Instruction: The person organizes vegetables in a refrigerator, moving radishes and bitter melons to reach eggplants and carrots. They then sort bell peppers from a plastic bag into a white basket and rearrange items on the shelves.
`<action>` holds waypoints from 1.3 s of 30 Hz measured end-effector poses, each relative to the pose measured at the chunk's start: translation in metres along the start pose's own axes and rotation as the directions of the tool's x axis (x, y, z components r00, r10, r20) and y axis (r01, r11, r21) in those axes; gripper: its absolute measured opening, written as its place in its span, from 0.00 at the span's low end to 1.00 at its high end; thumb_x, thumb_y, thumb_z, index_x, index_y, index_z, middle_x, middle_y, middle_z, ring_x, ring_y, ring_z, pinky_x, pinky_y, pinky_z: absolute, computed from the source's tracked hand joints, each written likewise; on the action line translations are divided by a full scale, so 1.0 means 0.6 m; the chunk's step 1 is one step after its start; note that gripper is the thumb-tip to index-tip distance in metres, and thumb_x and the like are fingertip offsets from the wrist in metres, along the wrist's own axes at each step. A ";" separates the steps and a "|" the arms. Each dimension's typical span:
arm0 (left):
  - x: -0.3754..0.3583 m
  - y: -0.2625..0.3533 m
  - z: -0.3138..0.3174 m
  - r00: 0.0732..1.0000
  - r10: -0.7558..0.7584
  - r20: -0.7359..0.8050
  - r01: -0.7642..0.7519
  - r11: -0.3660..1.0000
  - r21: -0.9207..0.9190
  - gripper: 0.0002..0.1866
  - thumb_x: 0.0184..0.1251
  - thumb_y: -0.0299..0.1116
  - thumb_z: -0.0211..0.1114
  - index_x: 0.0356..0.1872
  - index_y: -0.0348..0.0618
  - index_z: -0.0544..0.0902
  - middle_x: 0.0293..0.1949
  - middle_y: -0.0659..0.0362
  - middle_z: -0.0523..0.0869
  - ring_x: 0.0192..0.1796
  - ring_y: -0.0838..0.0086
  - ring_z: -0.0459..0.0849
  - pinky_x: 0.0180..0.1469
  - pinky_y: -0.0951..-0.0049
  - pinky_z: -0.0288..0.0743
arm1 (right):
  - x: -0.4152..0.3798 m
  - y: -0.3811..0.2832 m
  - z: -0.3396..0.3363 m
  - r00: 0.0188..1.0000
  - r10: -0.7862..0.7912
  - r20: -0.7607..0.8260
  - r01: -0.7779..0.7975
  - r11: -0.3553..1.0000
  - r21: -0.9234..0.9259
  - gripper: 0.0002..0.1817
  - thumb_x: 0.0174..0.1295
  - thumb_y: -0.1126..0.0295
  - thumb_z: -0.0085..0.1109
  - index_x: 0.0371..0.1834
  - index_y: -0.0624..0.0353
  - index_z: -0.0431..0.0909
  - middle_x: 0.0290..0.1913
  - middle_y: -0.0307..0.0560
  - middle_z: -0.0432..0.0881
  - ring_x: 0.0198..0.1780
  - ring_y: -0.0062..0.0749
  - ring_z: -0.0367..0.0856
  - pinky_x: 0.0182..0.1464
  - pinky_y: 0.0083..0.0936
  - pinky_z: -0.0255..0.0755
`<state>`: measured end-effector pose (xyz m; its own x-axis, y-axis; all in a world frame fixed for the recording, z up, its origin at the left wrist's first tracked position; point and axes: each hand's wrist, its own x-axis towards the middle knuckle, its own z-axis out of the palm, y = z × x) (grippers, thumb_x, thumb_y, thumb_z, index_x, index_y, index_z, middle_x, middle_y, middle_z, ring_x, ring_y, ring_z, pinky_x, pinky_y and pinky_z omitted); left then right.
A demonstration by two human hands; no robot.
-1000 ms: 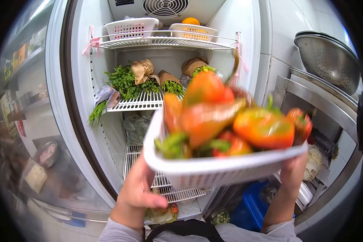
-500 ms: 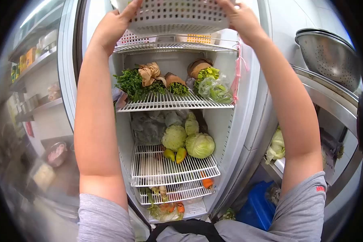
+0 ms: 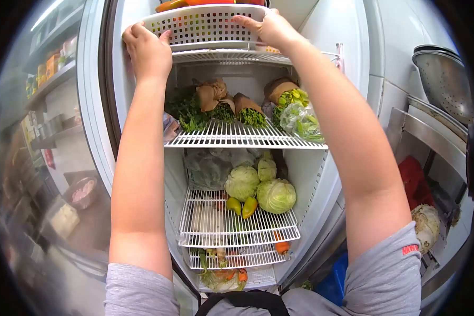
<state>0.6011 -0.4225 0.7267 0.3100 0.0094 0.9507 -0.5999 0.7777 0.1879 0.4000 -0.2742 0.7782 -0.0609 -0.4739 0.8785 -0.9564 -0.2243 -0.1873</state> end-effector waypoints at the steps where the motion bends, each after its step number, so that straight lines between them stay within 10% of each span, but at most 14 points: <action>1: -0.008 -0.004 0.002 0.999 0.016 -0.043 -0.019 0.997 -0.071 0.35 0.66 0.42 0.70 0.65 0.31 0.65 0.65 0.42 0.65 0.67 0.48 0.68 0.69 0.56 0.66 | 0.018 0.031 0.011 1.000 -0.028 -0.003 0.028 0.999 0.029 0.47 0.59 0.40 0.67 0.62 0.77 0.69 0.51 0.67 0.82 0.53 0.46 0.84 0.56 0.35 0.76; 8: -0.025 0.002 0.007 0.993 0.024 -0.115 -0.051 0.969 -0.244 0.32 0.63 0.37 0.69 0.62 0.39 0.62 0.63 0.45 0.63 0.68 0.49 0.62 0.69 0.53 0.62 | -0.031 0.006 -0.017 0.987 0.157 -0.009 -0.158 0.984 -0.079 0.43 0.59 0.43 0.69 0.61 0.75 0.71 0.47 0.64 0.84 0.50 0.47 0.85 0.51 0.36 0.77; 10: -0.026 0.010 0.005 0.993 -0.020 -0.119 -0.014 0.961 -0.276 0.32 0.61 0.38 0.69 0.61 0.39 0.62 0.63 0.44 0.63 0.67 0.49 0.62 0.70 0.52 0.60 | -0.020 0.043 -0.013 0.988 -0.151 0.039 0.151 0.988 0.018 0.42 0.58 0.47 0.71 0.61 0.76 0.70 0.46 0.63 0.85 0.47 0.48 0.86 0.49 0.36 0.77; 14: -0.032 0.031 -0.006 0.971 0.079 -0.227 -0.140 0.953 -0.267 0.32 0.60 0.39 0.69 0.60 0.39 0.62 0.59 0.44 0.65 0.67 0.50 0.60 0.70 0.49 0.55 | -0.081 0.033 -0.029 0.979 0.023 -0.205 -0.029 0.999 -0.025 0.44 0.59 0.51 0.71 0.67 0.74 0.63 0.50 0.64 0.83 0.51 0.51 0.84 0.54 0.37 0.77; 17: -0.063 0.075 -0.043 0.951 0.003 -0.309 -0.139 0.897 -0.419 0.28 0.64 0.39 0.67 0.59 0.36 0.67 0.60 0.45 0.64 0.66 0.58 0.61 0.68 0.61 0.60 | -0.162 0.030 -0.046 0.949 -0.143 -0.281 0.115 0.987 -0.113 0.41 0.60 0.56 0.70 0.68 0.71 0.62 0.60 0.67 0.75 0.61 0.55 0.76 0.63 0.39 0.71; 19: -0.122 0.139 -0.083 0.960 -0.132 -0.248 -0.125 0.590 -0.798 0.27 0.66 0.32 0.65 0.60 0.35 0.63 0.59 0.48 0.63 0.66 0.61 0.62 0.68 0.64 0.59 | -0.253 0.024 -0.056 0.920 -0.270 -0.285 0.223 0.957 -0.187 0.38 0.61 0.60 0.69 0.68 0.69 0.61 0.59 0.67 0.75 0.61 0.54 0.75 0.64 0.39 0.70; 21: -0.202 0.178 -0.114 0.969 -0.079 -0.233 -0.171 0.460 -0.871 0.26 0.66 0.30 0.65 0.59 0.35 0.62 0.60 0.48 0.62 0.65 0.64 0.65 0.68 0.65 0.59 | -0.361 0.046 -0.051 0.865 -0.380 -0.328 0.328 0.923 -0.204 0.33 0.62 0.63 0.67 0.66 0.66 0.65 0.58 0.59 0.77 0.60 0.44 0.77 0.63 0.36 0.70; 22: -0.249 0.175 -0.139 0.965 0.076 -0.249 -0.229 0.707 -0.670 0.26 0.64 0.27 0.65 0.58 0.36 0.62 0.58 0.49 0.64 0.61 0.63 0.70 0.66 0.65 0.64 | -0.430 0.062 -0.041 0.853 -0.374 -0.364 0.359 0.927 -0.112 0.29 0.62 0.64 0.66 0.64 0.65 0.70 0.58 0.51 0.78 0.58 0.35 0.78 0.62 0.33 0.70; 26: -0.445 0.122 -0.126 0.860 0.369 -0.353 -0.508 0.553 -0.660 0.23 0.60 0.25 0.65 0.56 0.39 0.70 0.54 0.48 0.72 0.55 0.57 0.76 0.54 0.63 0.74 | -0.778 0.133 0.028 0.972 -0.118 -0.203 0.098 0.990 -0.105 0.24 0.54 0.74 0.67 0.55 0.61 0.72 0.54 0.56 0.79 0.58 0.49 0.77 0.60 0.41 0.70; 29: -0.572 0.062 -0.127 0.901 0.115 0.417 0.187 0.767 -0.614 0.16 0.62 0.22 0.62 0.51 0.39 0.75 0.54 0.47 0.74 0.54 0.59 0.77 0.55 0.67 0.76 | -1.045 0.153 0.101 0.800 0.587 0.122 -0.581 0.810 -0.081 0.28 0.57 0.76 0.66 0.62 0.61 0.69 0.60 0.58 0.72 0.60 0.50 0.73 0.55 0.35 0.74; 32: -0.672 0.004 -0.106 0.318 -0.061 0.946 0.611 0.776 -0.155 0.16 0.65 0.29 0.65 0.53 0.43 0.78 0.57 0.46 0.73 0.59 0.56 0.77 0.59 0.65 0.75 | -1.218 0.111 0.102 0.496 0.825 0.271 -0.854 0.520 -0.020 0.28 0.59 0.78 0.65 0.63 0.60 0.68 0.57 0.55 0.73 0.52 0.42 0.78 0.43 0.27 0.77; 34: -0.745 -0.001 -0.084 0.108 -0.028 0.994 0.372 0.928 -0.015 0.24 0.65 0.41 0.69 0.60 0.47 0.77 0.64 0.43 0.70 0.64 0.49 0.74 0.64 0.57 0.71 | -1.230 0.085 0.090 0.436 0.830 0.346 -0.879 0.475 -0.031 0.26 0.60 0.78 0.64 0.63 0.59 0.70 0.53 0.52 0.75 0.44 0.35 0.80 0.40 0.24 0.76; 38: -0.831 0.012 -0.062 0.282 -0.031 0.959 0.166 0.986 -0.017 0.36 0.55 0.56 0.74 0.61 0.47 0.78 0.72 0.39 0.60 0.66 0.40 0.69 0.68 0.52 0.66 | -1.121 0.081 0.083 0.434 0.783 0.445 -0.884 0.465 0.043 0.20 0.61 0.76 0.64 0.57 0.58 0.75 0.39 0.48 0.81 0.33 0.32 0.81 0.37 0.26 0.75; 39: -0.829 0.014 -0.061 0.268 -0.055 0.962 0.218 0.976 -0.005 0.34 0.53 0.55 0.75 0.56 0.45 0.79 0.71 0.39 0.61 0.65 0.40 0.69 0.67 0.51 0.67 | -1.084 0.088 0.098 0.556 0.736 0.387 -0.819 0.565 0.101 0.17 0.62 0.75 0.63 0.54 0.58 0.77 0.34 0.49 0.81 0.32 0.33 0.81 0.36 0.27 0.75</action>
<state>0.4692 -0.3977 0.2460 -0.5933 -0.6449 0.4817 -0.5145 0.7641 0.3891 0.4058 -0.0279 0.1709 -0.6268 -0.7580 0.1805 -0.4618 0.1748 -0.8696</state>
